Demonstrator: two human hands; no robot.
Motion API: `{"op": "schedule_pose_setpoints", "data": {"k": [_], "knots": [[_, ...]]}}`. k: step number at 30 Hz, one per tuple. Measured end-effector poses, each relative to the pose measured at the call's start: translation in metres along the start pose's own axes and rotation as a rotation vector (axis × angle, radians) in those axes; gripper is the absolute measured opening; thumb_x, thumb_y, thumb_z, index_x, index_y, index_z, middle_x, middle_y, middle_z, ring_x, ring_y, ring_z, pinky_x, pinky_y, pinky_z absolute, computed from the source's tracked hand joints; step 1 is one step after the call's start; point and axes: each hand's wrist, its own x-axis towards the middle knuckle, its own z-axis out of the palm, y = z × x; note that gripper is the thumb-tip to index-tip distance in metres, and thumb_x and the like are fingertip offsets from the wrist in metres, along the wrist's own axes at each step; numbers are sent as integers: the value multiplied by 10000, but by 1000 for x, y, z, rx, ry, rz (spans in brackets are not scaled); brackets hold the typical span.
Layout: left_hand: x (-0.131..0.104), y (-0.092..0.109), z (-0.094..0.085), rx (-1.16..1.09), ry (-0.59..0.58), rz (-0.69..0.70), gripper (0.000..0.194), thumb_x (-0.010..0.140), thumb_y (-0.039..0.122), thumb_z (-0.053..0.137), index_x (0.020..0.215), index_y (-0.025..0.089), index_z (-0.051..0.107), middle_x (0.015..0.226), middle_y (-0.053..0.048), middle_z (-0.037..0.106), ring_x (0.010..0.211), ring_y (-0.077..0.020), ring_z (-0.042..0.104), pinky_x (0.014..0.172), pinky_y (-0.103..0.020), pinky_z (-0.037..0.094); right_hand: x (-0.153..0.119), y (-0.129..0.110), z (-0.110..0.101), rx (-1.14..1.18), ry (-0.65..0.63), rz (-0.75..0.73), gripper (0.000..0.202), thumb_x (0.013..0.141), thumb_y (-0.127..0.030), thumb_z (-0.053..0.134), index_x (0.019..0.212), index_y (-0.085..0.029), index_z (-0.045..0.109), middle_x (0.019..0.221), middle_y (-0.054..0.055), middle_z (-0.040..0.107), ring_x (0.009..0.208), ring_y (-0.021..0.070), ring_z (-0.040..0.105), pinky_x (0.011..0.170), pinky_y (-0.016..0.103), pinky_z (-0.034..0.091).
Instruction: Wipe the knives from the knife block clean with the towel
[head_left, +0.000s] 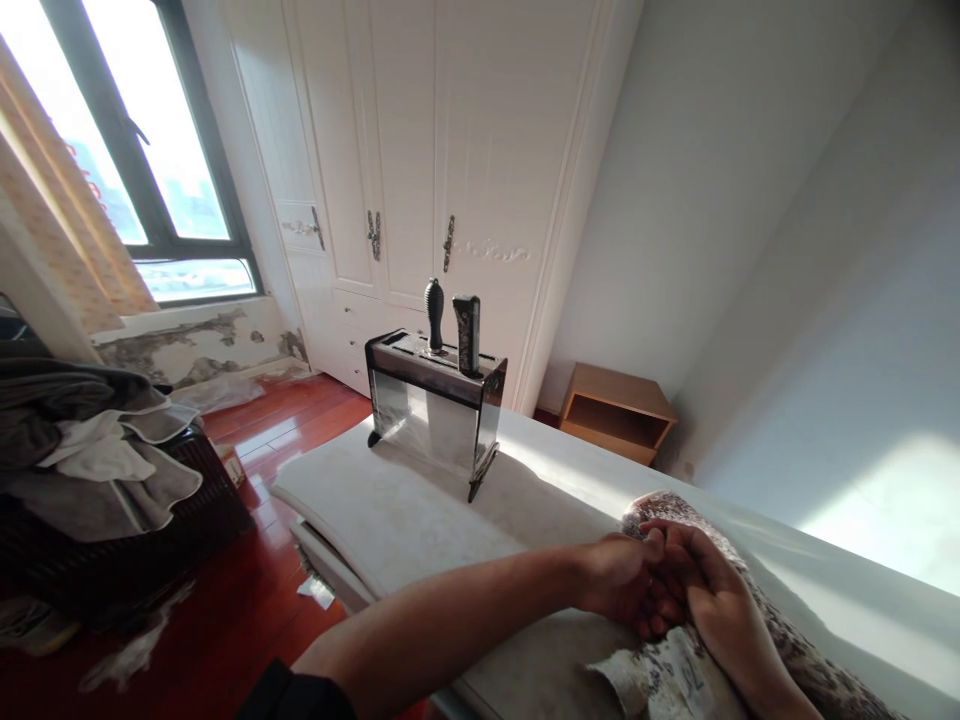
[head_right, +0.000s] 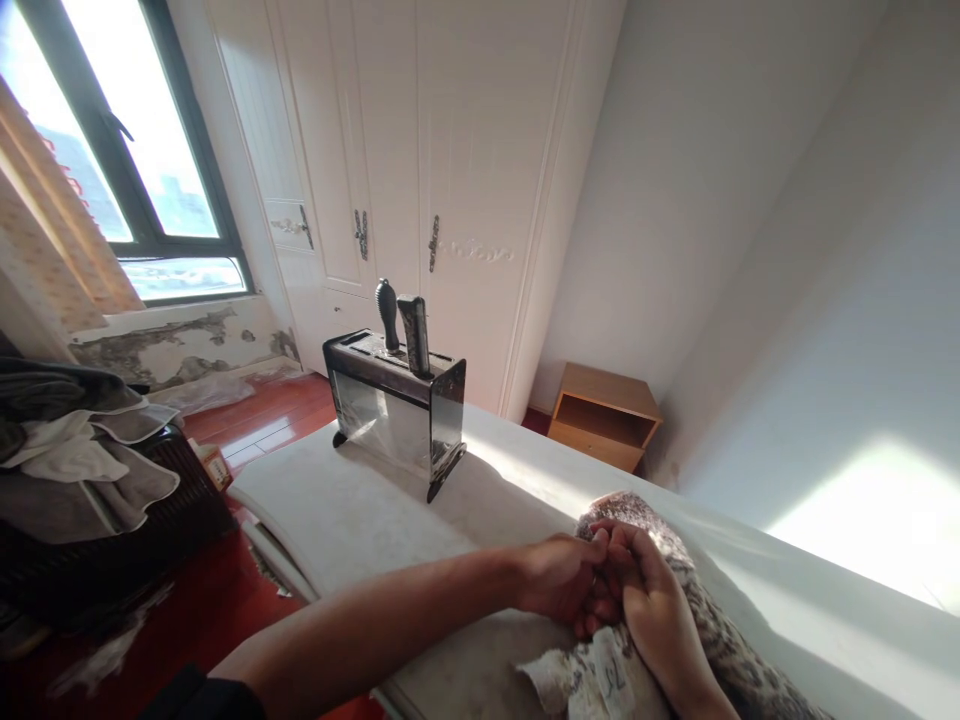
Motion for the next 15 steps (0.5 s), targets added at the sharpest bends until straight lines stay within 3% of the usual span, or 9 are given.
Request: {"op": "schedule_pose_setpoints", "data": {"k": [3,6,8,11,15], "knots": [[-2,1,-2,-20,8,13,656,966,457,-54,721,156,474,515,-28,475,424,-158,453,506,-289,358,0,-3,2,37,60,-7,415,750,-598,603,841,-194,609,796,58,658,682,192,618,608,268,542],[-3,0,-5,-78,13,73,540,985,408,46,714,164,445,516,-25,475,422,-150,450,490,-275,348,2,-2,2,108,103,3,446,768,-611,594,926,-195,622,909,76,683,803,217,651,704,295,559],[-4,-1,-7,-116,6,116,417,979,313,139,696,166,408,509,-14,453,408,-130,424,467,-251,315,4,0,0,125,90,36,477,775,-632,576,948,-192,644,983,94,693,865,237,662,777,324,557],[-5,-6,-10,-122,13,201,257,937,204,272,735,157,425,529,8,445,404,-105,411,453,-233,297,6,2,-7,107,58,110,516,738,-673,589,877,-182,673,910,100,710,821,252,677,758,338,563],[-10,-14,-12,15,107,336,130,924,204,385,844,156,475,589,29,484,440,-93,463,477,-233,345,6,-2,-15,100,13,133,535,684,-686,628,848,-181,690,839,92,718,757,249,679,702,339,565]]}}
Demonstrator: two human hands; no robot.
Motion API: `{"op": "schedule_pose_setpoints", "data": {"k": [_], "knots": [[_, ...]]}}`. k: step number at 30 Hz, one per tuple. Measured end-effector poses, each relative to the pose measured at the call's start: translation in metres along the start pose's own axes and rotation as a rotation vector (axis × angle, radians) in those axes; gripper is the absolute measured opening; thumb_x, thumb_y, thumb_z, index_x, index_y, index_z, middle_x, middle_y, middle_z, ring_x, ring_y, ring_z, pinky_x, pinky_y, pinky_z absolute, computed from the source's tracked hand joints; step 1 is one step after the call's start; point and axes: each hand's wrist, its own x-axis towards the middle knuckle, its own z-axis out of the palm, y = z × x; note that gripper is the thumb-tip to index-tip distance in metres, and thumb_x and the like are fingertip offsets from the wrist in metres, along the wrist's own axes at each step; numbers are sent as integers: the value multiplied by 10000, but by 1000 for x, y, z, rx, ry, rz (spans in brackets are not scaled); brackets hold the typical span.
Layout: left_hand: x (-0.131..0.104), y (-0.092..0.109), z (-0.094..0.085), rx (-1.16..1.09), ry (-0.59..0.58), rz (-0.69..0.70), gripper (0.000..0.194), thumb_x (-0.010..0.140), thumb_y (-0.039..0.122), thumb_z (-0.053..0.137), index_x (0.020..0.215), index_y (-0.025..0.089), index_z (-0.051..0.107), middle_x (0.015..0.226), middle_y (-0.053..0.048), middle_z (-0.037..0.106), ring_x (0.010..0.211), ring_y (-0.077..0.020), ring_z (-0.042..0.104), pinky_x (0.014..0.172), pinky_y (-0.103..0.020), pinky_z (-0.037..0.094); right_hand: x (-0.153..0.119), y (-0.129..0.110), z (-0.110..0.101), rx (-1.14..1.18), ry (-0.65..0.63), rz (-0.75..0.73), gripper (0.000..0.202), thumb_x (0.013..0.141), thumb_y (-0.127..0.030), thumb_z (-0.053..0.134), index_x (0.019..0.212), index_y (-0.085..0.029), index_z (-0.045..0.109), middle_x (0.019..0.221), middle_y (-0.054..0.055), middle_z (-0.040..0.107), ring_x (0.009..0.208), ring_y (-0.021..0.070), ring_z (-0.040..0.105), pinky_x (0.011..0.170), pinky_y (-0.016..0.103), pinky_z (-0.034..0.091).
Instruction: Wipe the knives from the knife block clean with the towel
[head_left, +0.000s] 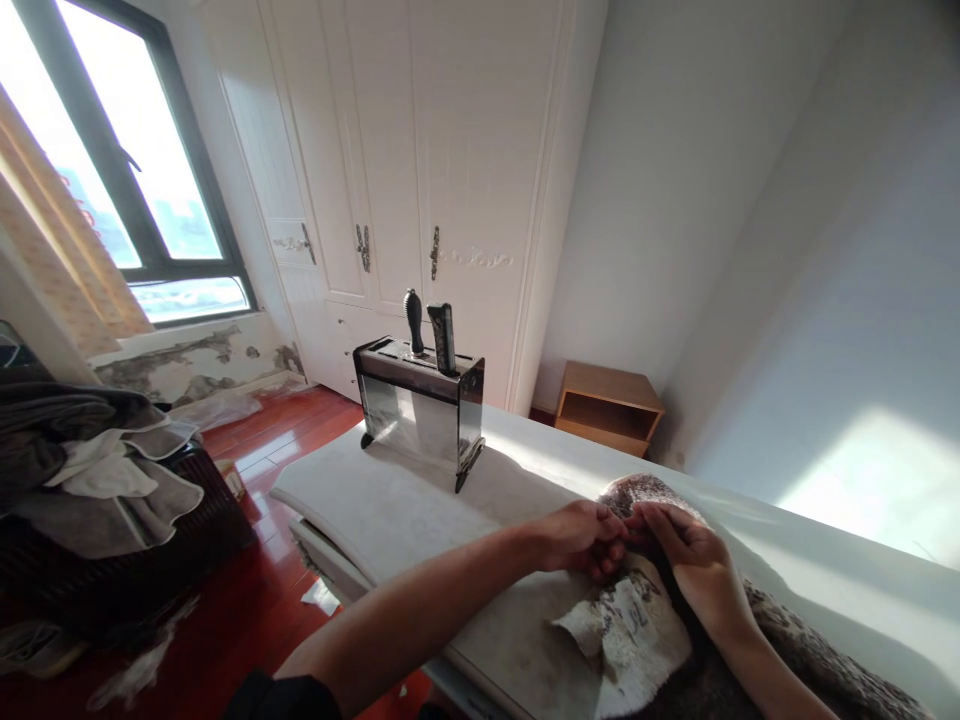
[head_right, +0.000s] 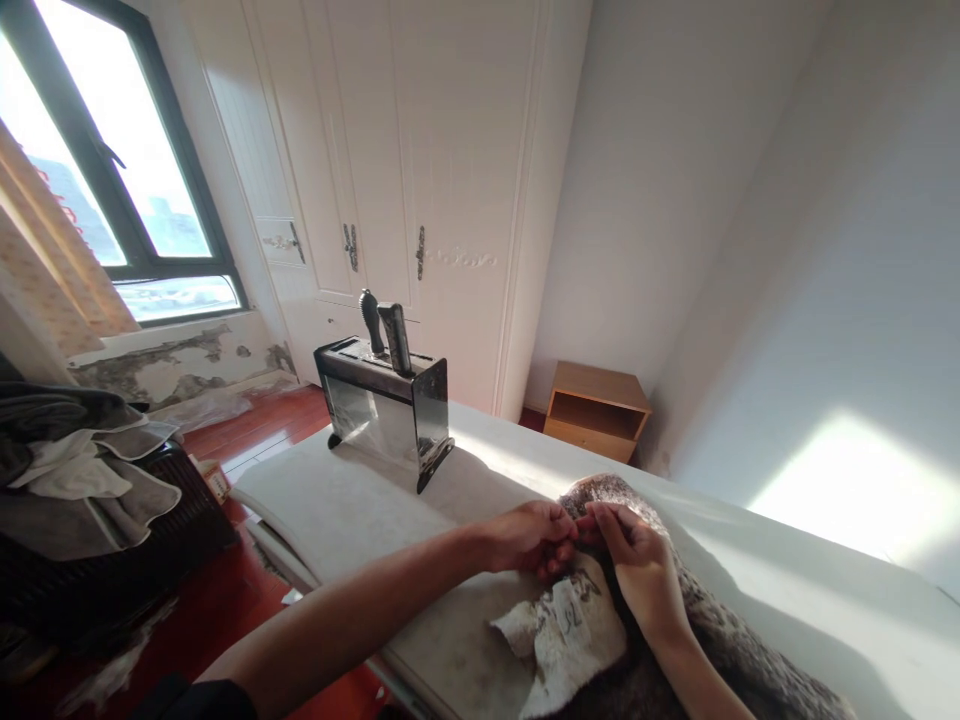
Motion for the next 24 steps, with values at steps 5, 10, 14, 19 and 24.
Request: {"op": "schedule_pose_setpoints", "data": {"k": [5,10,14,19,24], "knots": [[-10,0,-4,137,38,98,199,907,310,466,773,165,434,589,44,460,452,-68,439,456,-210,290,3,3,-1,33,-68,27,500,638,-655,685,801,-182,682,760,78,716,711,243,674,674,342,549],[-23,-3,-9,173,51,184,302,824,426,580,784,170,425,619,53,464,470,-49,419,448,-197,261,9,7,-1,127,-85,73,521,498,-624,783,744,-190,635,699,63,703,646,240,673,618,340,546],[-48,-3,-17,208,70,186,290,793,398,598,780,169,421,635,49,475,475,-44,437,443,-188,287,10,10,-3,141,-93,50,464,532,-560,805,704,-186,591,637,24,670,600,211,657,571,305,515],[-97,12,-34,185,122,243,302,720,310,655,750,186,382,541,70,396,436,-66,412,420,-191,283,10,12,-3,190,-141,81,475,516,-590,794,687,-176,636,691,47,693,641,214,662,615,310,524],[-149,44,-46,247,261,329,358,839,465,591,726,164,432,546,38,413,452,-69,418,431,-198,276,5,0,-1,169,-144,59,444,473,-570,805,647,-186,665,710,62,706,648,222,657,635,323,534]]}}
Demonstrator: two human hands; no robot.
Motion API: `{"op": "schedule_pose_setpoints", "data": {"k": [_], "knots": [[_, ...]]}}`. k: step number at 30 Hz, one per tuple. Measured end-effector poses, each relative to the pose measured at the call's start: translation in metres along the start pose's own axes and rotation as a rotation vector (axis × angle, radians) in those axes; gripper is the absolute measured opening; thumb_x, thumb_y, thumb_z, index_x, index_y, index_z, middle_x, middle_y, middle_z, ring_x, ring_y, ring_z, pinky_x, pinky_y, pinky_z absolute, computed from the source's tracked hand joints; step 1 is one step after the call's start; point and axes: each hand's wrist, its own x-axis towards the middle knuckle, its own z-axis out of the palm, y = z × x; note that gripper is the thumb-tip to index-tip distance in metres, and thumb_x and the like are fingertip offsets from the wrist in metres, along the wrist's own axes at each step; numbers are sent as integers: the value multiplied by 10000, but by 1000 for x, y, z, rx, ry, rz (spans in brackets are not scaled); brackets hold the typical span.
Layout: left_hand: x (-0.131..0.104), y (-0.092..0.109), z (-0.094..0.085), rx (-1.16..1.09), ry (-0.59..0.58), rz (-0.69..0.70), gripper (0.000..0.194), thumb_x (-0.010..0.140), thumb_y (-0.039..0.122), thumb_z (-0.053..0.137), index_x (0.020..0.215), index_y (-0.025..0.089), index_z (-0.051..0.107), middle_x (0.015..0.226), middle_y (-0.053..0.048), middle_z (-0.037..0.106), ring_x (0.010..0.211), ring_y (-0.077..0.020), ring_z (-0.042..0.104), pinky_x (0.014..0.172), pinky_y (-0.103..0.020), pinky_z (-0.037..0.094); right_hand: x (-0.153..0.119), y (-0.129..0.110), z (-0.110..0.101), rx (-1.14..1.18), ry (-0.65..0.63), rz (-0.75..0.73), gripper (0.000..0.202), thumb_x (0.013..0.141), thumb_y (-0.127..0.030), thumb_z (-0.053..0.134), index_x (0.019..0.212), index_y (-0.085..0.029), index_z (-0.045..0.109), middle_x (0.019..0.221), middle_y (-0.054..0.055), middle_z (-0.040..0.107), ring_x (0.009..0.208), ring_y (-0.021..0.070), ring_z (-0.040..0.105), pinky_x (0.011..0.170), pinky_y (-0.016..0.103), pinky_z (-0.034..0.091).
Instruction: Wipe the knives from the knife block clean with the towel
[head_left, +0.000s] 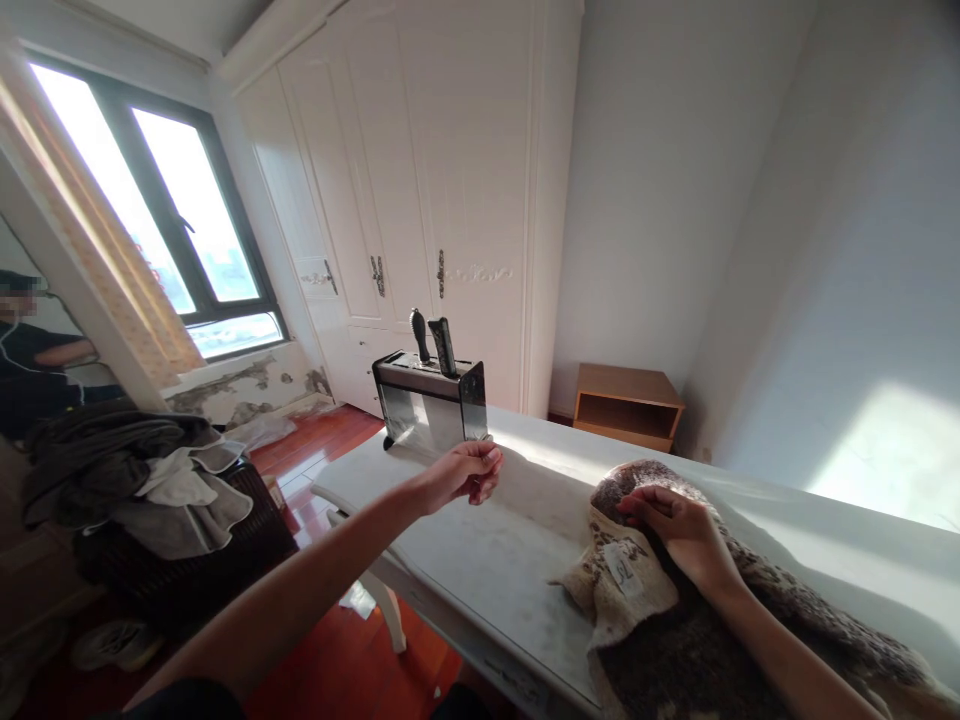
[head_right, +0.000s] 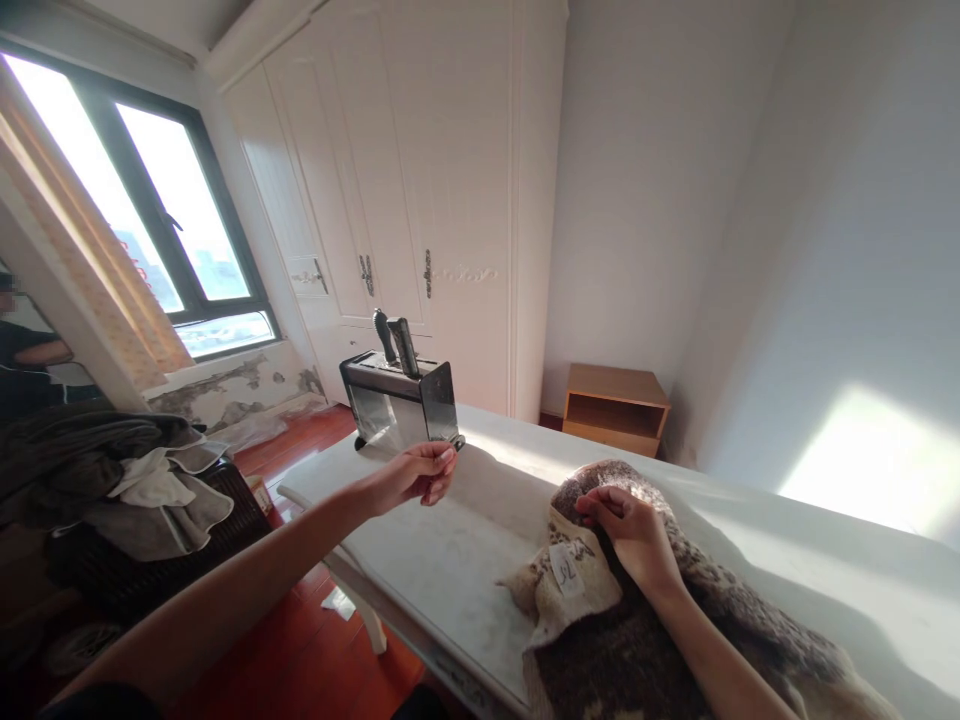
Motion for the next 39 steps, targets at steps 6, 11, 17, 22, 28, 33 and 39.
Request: {"op": "schedule_pose_setpoints", "data": {"k": [6,11,17,22,28,33,39], "knots": [[-31,56,-21,232,244,143,391,806,495,642,725,152,472,588,34,441,462,-53,413,430,-194,269,-1,-3,4,-32,25,-3,524,464,-648,752,680,-177,676,701,86,704,625,233,654,620,339,533],[-38,94,-41,344,383,345,360,743,440,711,737,149,499,620,27,473,469,-41,392,424,-187,247,5,11,3,-128,32,-111,525,538,-701,675,670,-192,665,672,83,695,608,244,651,605,362,538],[-27,115,-57,537,729,438,273,688,299,727,837,137,566,694,-11,562,551,-76,483,454,-192,325,7,16,3,-230,21,-126,539,592,-724,593,697,-199,662,692,81,695,640,249,652,613,362,527],[-7,110,-59,600,899,461,509,603,313,801,1019,142,562,1075,-90,602,827,-142,607,654,-245,479,5,15,3,-301,-8,-154,527,634,-720,554,709,-208,653,708,71,697,674,254,652,628,360,503],[19,99,-67,663,933,500,679,517,277,852,1099,132,533,1122,-133,615,998,-222,612,841,-331,482,5,20,1,-373,-50,-205,492,717,-679,533,771,-208,665,784,68,708,761,269,654,719,376,479],[30,102,-75,628,837,477,447,576,286,805,929,126,582,862,-97,686,805,-209,653,717,-315,498,5,22,1,-379,-93,-221,488,765,-668,507,783,-204,658,790,70,707,751,263,651,693,363,478],[28,121,-67,522,833,502,255,597,222,758,769,121,599,765,-63,684,698,-161,630,636,-276,497,7,27,2,-384,-100,-230,480,780,-659,507,796,-203,655,789,63,705,749,251,645,691,353,476]]}}
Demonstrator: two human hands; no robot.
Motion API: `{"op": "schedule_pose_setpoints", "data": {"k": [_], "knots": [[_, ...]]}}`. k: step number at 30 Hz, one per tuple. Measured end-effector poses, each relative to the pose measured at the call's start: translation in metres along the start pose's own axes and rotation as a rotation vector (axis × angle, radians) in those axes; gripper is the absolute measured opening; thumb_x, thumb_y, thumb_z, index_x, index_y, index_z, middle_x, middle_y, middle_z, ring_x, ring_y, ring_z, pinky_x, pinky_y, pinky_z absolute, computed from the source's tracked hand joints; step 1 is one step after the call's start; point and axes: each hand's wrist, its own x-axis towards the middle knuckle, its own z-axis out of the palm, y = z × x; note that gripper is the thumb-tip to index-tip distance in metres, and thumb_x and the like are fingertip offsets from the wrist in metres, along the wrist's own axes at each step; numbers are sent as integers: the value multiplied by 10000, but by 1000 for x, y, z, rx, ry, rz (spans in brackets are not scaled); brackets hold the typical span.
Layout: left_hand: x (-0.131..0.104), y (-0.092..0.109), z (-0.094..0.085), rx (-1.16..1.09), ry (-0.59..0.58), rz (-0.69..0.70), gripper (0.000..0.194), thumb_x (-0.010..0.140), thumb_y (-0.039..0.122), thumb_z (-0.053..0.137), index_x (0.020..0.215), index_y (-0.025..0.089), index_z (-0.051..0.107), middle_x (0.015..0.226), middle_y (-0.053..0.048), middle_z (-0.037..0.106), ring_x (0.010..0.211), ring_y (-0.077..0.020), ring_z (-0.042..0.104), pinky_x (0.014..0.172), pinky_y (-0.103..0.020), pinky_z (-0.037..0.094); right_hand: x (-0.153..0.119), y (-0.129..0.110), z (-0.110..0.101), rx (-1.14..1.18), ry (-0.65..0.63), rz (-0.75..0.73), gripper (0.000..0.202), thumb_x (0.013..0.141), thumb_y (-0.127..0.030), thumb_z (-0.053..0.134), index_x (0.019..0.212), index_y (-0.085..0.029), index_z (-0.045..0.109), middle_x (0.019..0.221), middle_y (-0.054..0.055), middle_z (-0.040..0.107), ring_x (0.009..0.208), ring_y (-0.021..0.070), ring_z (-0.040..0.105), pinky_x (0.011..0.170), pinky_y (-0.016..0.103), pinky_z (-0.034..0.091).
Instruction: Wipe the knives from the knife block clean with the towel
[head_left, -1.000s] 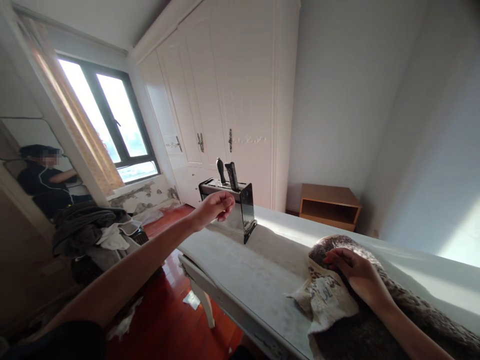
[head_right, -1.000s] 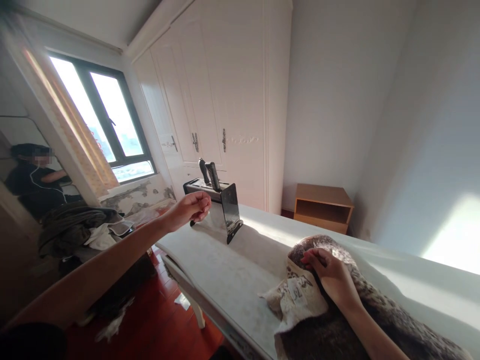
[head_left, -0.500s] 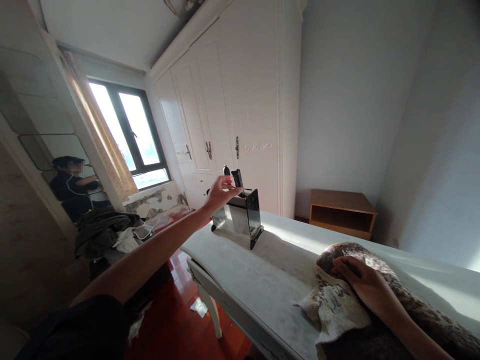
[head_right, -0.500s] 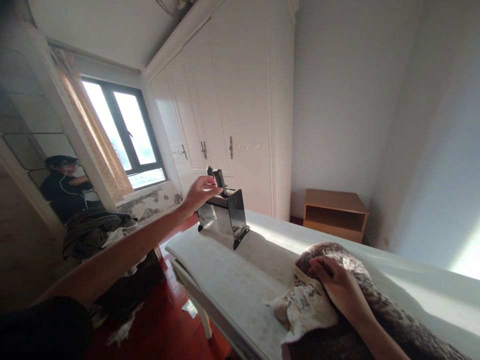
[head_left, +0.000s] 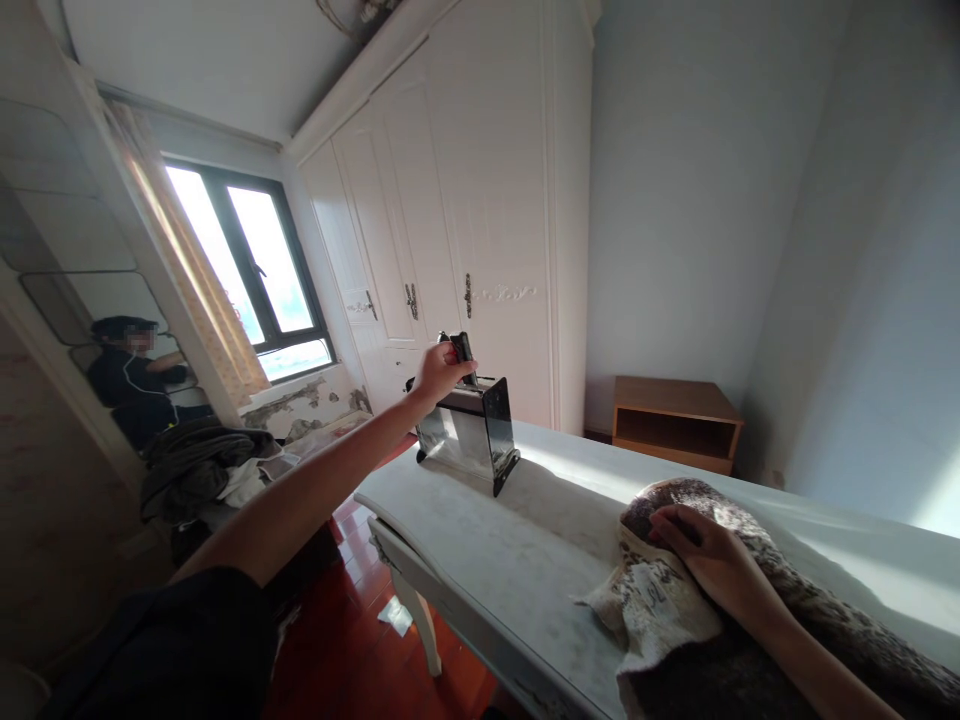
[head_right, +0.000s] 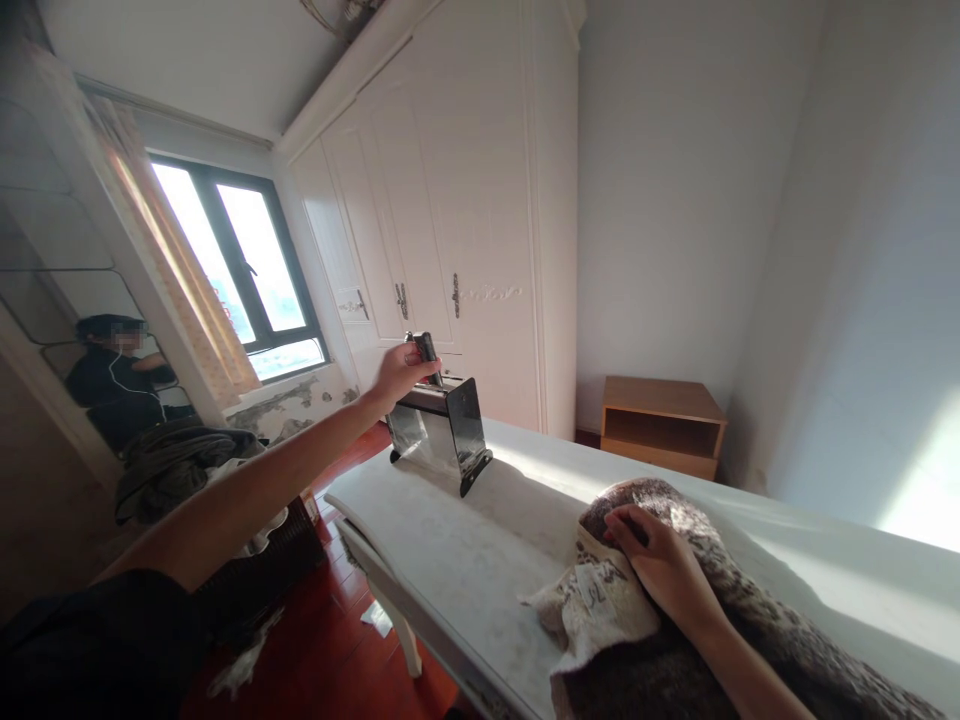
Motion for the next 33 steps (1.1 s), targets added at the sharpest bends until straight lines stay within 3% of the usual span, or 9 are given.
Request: {"op": "schedule_pose_setpoints", "data": {"k": [5,12,18,23,27,29,33], "knots": [[14,35,-5,-10,113,36,200,631,167,735,760,111,593,776,-70,674,668,-154,615,599,-287,498,1,1,0,-11,1,22,469,776,-649,515,824,-208,666,797,49,704,762,245,648,717,356,473],[34,111,-17,22,128,150,203,669,76,723,805,73,572,816,-70,658,745,-178,650,715,-375,552,0,-6,-2,-28,-7,16,443,787,-614,508,843,-203,665,800,54,712,756,246,655,711,359,473],[20,159,-19,49,155,372,194,738,71,676,893,35,565,883,-41,660,837,-184,668,824,-442,534,1,-3,-1,-19,-24,7,420,799,-599,502,835,-205,646,811,47,702,780,237,648,716,343,458],[-12,171,-9,-57,68,594,277,650,169,809,827,242,609,924,19,699,944,-205,671,826,-387,562,-1,-3,1,-15,1,17,416,789,-604,513,841,-211,639,799,48,700,767,236,642,728,350,454],[-46,168,12,-237,-128,820,338,676,101,785,949,194,609,941,3,707,945,-185,682,902,-406,573,-4,-8,0,-44,17,8,391,795,-581,522,857,-215,645,814,46,703,776,236,636,747,361,448],[-65,162,28,-312,-228,862,350,702,56,755,987,175,591,962,-5,704,964,-186,680,943,-422,561,-4,-11,-1,-60,15,-14,357,810,-548,523,856,-215,644,810,40,701,774,230,635,743,358,449],[-93,133,66,-488,-206,816,321,786,52,670,1065,176,572,1030,-21,685,1033,-206,663,1008,-451,513,-7,-20,-3,-113,46,-77,266,847,-456,520,860,-219,640,803,29,698,761,213,641,729,342,464]]}}
